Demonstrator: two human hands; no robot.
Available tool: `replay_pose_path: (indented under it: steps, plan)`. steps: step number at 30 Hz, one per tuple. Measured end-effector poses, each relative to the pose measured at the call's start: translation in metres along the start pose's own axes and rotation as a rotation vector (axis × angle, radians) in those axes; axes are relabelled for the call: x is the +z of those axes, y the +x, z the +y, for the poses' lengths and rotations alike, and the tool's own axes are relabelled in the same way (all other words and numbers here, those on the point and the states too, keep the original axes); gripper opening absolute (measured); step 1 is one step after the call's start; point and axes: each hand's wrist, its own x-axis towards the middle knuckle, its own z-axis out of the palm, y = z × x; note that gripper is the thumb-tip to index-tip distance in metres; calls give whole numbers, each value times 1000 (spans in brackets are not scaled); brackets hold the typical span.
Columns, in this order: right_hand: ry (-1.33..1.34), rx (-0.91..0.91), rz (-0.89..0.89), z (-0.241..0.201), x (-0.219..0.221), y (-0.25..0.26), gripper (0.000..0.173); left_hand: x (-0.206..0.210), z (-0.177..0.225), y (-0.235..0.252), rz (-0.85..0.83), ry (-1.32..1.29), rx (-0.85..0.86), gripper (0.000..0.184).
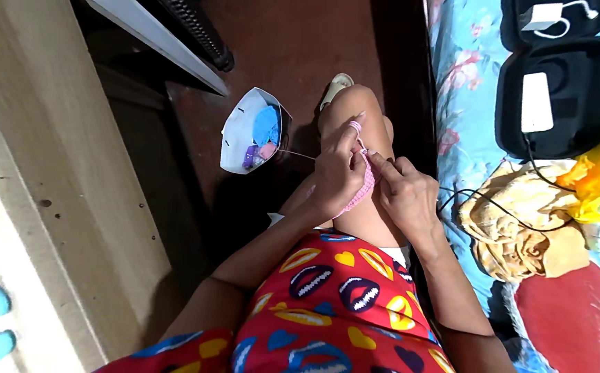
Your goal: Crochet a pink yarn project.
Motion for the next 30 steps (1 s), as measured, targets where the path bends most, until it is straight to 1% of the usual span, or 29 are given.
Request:
replay_pose_path:
  steps: [4, 7, 8, 10, 13, 14, 16, 20, 22, 23, 24, 25, 26, 27, 28, 29, 30]
  plan:
    - [-30, 18, -19, -6, 4, 1, 36, 0, 0, 0, -4, 123, 77, 55]
    - [-15, 34, -10, -8, 7, 1, 37, -7, 1, -5, -62, 141, 98, 59]
    - [9, 40, 6, -7, 10, 0, 37, -6, -2, -7, -49, 117, 107, 61]
    - [79, 46, 52, -4, 15, -2, 36, -2, -9, -8, -11, -22, 90, 65]
    - [151, 30, 120, 0, 22, -6, 36, 3, -10, -4, 44, -312, -27, 73]
    - [159, 26, 139, 0, 23, -7, 36, 1, -8, -3, 45, -372, -55, 75]
    - [167, 26, 158, 0, 25, -8, 35, -3, -4, -2, 36, -415, -89, 78]
    - [181, 44, 174, -5, 23, -7, 34, -6, -2, -3, 24, -384, -86, 76]
    - [280, 113, 143, -12, 18, -5, 36, -5, -1, -8, 33, -406, -66, 78]
    - [397, 187, 89, -16, 13, -4, 37, -2, -2, -11, 37, -424, -34, 79]
    - [569, 280, 12, -18, 6, -1, 38, 0, -3, -14, 51, -454, 6, 80]
    - [768, 374, -29, -20, 1, 3, 37, 2, -3, -15, 58, -500, 30, 82]
    - [937, 452, -21, -23, -1, 6, 37, 2, -1, -14, 61, -545, 28, 83]
    - [1042, 485, -5, -23, -1, 7, 37, -1, 3, -13, 54, -599, -6, 84]
    - [1067, 471, 2, -22, -1, 7, 36, -6, 7, -11, 32, -645, -49, 85]
    - [1021, 417, 16, -19, -1, 5, 33, -11, 10, -9, 4, -680, -87, 85]
    - [918, 340, 41, -15, 0, 3, 30, -16, 13, -8, -17, -700, -118, 84]
